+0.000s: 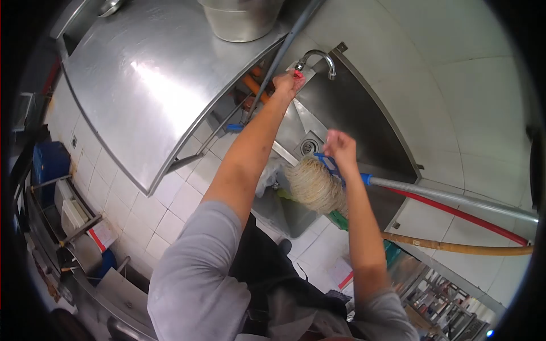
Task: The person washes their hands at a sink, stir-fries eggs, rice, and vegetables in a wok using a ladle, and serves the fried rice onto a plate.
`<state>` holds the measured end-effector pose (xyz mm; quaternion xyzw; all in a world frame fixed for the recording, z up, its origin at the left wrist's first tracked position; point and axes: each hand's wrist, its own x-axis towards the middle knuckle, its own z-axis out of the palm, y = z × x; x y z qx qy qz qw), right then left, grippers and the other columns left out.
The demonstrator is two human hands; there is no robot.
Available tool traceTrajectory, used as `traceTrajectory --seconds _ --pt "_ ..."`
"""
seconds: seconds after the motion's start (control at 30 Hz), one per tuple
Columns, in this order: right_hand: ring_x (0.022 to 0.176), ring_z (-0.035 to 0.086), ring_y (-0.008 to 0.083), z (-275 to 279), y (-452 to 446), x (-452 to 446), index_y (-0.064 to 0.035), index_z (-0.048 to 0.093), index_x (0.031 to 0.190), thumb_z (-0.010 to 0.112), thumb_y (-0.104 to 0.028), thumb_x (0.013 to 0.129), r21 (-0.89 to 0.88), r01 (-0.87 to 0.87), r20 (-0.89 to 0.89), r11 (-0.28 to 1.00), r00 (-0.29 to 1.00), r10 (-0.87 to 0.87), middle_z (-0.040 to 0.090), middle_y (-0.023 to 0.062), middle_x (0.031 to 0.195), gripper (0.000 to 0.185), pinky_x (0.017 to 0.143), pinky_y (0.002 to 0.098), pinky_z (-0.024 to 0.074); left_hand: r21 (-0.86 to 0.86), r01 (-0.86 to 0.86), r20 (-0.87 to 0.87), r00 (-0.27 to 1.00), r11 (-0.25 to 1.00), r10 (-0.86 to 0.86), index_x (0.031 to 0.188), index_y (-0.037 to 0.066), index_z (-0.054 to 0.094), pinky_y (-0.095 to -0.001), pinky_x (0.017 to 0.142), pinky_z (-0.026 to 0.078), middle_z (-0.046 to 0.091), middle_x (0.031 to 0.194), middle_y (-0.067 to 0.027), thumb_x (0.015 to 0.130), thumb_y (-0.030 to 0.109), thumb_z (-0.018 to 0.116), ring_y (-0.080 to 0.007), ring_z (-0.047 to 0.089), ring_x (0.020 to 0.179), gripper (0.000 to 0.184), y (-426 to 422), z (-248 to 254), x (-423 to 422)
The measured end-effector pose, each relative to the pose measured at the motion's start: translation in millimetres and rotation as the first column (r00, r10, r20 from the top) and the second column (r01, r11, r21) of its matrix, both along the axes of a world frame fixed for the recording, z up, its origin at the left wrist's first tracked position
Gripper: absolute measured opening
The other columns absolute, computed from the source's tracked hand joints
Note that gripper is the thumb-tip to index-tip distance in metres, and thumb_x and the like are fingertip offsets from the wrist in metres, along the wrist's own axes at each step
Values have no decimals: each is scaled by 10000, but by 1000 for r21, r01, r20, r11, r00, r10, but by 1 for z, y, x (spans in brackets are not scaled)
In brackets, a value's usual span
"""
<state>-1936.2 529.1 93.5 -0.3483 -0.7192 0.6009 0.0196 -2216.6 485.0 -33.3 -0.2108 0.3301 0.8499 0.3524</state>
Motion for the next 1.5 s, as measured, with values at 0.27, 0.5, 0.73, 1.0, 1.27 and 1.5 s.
traceTrajectory --seconds 0.27,0.5,0.73,1.0,1.27,1.5 --pt "954 663 257 -39 50 -159 31 604 1133 472 94 929 -661 286 -82 694 892 -445 645 153 1081 250 834 320 574 99 230 -110 969 968 -219 1003 48 579 -457 758 594 651 991 -167 978 119 567 -312 676 876 77 -4 66 79" --pt "940 658 299 -46 44 -137 34 645 1055 479 88 913 -485 249 -339 839 830 -442 656 177 1119 225 854 369 548 398 293 91 930 869 -355 1049 -7 570 -407 799 575 642 945 -137 948 110 626 -260 675 849 164 52 49 71" --pt "751 646 383 -31 60 -160 11 649 1054 624 -98 863 819 -323 376 473 927 -18 677 263 913 222 757 404 542 -48 39 171 985 998 -31 1071 -39 577 -401 703 542 664 975 -154 1043 329 476 -250 672 817 383 38 87 117" --pt "835 654 221 -90 51 -154 -16 649 1021 574 -104 930 9 486 -133 874 867 -480 679 113 940 147 751 365 543 -231 251 -573 746 940 -340 966 52 687 -343 642 498 678 883 -68 952 134 537 -174 635 748 171 39 27 94" --pt "749 639 227 -81 84 -171 8 693 869 583 -42 805 -15 329 20 944 944 -328 657 102 780 137 666 364 504 197 132 17 990 971 -138 1062 30 652 -347 743 533 670 960 -79 932 111 574 -189 654 930 172 18 81 106" --pt "701 654 179 -49 28 -143 -14 733 856 635 -7 751 156 243 -117 957 967 -227 697 77 768 144 656 335 509 122 250 80 962 961 -260 952 -4 620 -422 613 532 639 900 -145 956 162 566 -245 645 758 174 55 3 70"
